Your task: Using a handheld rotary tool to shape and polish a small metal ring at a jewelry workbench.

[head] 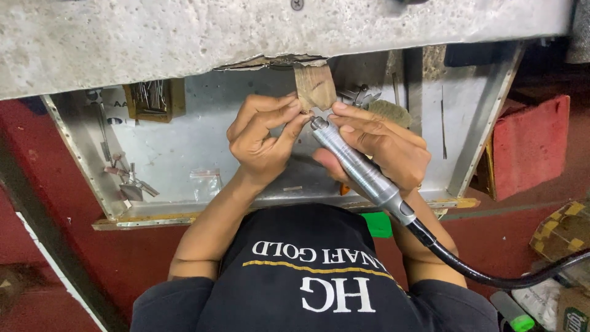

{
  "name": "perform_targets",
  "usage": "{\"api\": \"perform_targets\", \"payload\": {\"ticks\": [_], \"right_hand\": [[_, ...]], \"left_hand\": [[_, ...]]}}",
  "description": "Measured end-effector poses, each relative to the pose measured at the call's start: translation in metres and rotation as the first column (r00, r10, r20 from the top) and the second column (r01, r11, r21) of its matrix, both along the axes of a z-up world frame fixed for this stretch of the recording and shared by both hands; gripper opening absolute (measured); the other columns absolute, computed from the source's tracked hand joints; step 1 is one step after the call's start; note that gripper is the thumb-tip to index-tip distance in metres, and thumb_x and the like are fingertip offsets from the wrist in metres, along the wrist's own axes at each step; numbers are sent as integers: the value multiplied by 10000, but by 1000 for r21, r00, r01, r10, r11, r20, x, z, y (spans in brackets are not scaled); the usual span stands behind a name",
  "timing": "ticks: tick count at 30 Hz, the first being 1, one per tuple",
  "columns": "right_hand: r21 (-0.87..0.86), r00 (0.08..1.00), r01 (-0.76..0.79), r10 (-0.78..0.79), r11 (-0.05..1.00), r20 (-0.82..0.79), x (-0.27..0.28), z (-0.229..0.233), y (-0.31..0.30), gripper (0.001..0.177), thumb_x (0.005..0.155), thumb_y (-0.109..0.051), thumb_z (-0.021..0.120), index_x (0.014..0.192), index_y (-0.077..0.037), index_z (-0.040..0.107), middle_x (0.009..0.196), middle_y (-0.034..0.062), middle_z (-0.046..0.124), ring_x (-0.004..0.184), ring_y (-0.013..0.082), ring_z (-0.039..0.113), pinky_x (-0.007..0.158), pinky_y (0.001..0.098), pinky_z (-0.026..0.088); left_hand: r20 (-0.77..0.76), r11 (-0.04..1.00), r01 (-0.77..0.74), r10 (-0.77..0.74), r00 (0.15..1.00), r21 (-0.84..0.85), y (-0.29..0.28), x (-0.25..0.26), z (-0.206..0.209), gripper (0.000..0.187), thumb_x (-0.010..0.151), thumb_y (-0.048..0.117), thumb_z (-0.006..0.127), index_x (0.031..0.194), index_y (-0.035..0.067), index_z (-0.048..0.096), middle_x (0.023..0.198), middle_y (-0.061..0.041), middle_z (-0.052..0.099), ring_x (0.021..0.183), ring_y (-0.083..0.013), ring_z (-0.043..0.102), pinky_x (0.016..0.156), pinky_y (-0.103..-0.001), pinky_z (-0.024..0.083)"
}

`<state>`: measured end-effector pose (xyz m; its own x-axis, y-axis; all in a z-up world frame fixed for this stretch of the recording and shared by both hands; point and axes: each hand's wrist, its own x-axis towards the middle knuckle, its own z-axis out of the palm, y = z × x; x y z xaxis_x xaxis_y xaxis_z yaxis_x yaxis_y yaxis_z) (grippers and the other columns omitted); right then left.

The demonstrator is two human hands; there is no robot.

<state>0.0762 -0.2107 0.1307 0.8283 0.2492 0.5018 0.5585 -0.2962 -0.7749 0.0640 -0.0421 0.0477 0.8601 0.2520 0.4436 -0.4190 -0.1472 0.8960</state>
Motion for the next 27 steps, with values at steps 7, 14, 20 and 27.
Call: {"api": "perform_targets", "payload": {"ticks": [7,14,20,27], "right_hand": [[-9,1000,10,-10,1000,-11,-1,0,0,258,830,31,886,893,164,674,849,303,751,862,509,777,759,499,669],[22,1000,-8,8,1000,-3,-2,-7,-5,282,834,-12,892,888,151,669,848,300,755,846,524,774,722,517,664],[42,999,-13,12,999,36,0,-8,-4,286,842,-36,880,875,143,659,832,304,755,810,525,773,700,532,666],[59,998,-28,24,998,59,0,-11,-5,283,845,-38,871,885,143,658,839,310,754,816,529,770,711,544,653]], "left_hand": [[16,1000,3,-3,1000,-9,0,1,-3,174,795,-79,883,945,-70,795,899,-226,739,867,-379,781,757,-420,665],[26,998,13,-12,1000,-56,-4,0,0,178,825,-73,862,977,-82,770,930,-214,717,894,-364,777,724,-377,668],[-9,994,9,-10,1000,-106,-7,-1,1,221,850,-27,869,1031,-75,752,976,-195,702,923,-323,770,721,-344,675],[12,999,-21,21,1000,-30,-6,-1,1,182,843,-5,876,983,-48,768,960,-172,720,901,-295,774,720,-333,670]]}}
